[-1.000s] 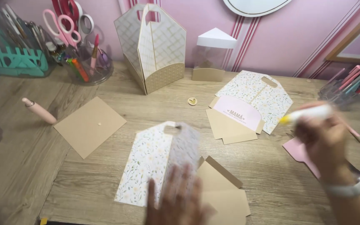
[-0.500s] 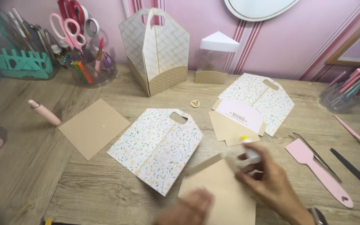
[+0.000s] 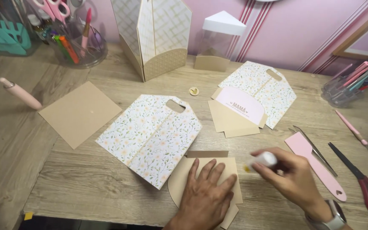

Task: Assembling decorative paper gift bags by folding templates and applying glue.

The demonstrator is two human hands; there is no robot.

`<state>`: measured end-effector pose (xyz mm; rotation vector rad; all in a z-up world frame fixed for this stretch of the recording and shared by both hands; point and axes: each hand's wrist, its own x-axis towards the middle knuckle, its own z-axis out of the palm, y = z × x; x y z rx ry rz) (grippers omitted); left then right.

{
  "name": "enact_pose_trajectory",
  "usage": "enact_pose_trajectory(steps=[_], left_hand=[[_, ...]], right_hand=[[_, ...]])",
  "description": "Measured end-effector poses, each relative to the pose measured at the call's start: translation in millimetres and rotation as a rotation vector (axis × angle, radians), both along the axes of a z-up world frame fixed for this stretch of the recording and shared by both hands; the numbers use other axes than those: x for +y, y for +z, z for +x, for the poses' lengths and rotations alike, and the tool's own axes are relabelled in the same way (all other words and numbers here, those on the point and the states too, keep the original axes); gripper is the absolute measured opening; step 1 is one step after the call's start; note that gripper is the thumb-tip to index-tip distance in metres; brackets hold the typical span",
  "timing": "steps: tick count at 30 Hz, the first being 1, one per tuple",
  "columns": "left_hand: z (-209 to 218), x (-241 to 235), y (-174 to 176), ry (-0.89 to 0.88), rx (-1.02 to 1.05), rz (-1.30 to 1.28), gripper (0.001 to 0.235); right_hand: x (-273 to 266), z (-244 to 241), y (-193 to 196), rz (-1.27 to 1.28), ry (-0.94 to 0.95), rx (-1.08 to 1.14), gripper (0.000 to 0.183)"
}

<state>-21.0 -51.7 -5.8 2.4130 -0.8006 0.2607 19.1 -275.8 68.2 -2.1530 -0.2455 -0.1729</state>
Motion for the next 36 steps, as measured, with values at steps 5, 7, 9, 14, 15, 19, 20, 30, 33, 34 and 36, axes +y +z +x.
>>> enact_pose_trajectory(steps=[5,7,9,14,15,19,20,30,33,34,36], left_hand=[[-0.9,3.0,5.9,0.050,-0.024,-0.103,0.041],[-0.3,2.3,5.0,0.053,-0.018,-0.098,0.042],[0.6,2.7,4.4,0.056,-0.019,-0.092,0.044],[0.8,4.5,3.5,0.037,-0.006,-0.112,0.043],[1.9,7.0,3.5,0.034,-0.006,-0.112,0.043],[5.4,17.3,2.6,-0.041,0.098,-0.085,0.061],[6.1,20.8,2.4,-0.062,0.113,-0.090,0.064],[6.8,24.7,4.8,-0.077,0.109,-0.116,0.062],[6.5,25.0,6.1,-0.078,0.090,-0.132,0.063],[6.7,25.4,8.0,-0.078,0.094,-0.123,0.062],[6.5,25.3,9.6,-0.085,0.100,-0.114,0.062]], right_hand=[[9.9,16.3,-17.6,-0.219,0.077,0.052,0.020],[16.6,20.3,-16.4,-0.247,0.063,-0.028,0.018],[20.2,23.3,-16.8,-0.274,0.049,-0.113,0.020],[17.6,26.5,-24.7,-0.302,0.024,-0.049,0.027],[21.3,26.7,-23.1,-0.302,0.021,-0.049,0.027],[25.3,27.4,-22.0,-0.236,0.053,-0.085,0.028],[24.6,28.3,-22.7,-0.236,0.061,-0.095,0.027],[28.0,28.4,-24.3,-0.233,0.060,-0.129,0.028],[25.8,28.0,-25.7,-0.225,0.096,-0.086,0.029],[27.8,27.8,-23.9,-0.211,0.072,-0.086,0.027],[28.2,27.5,-24.1,-0.198,0.041,-0.083,0.025]])
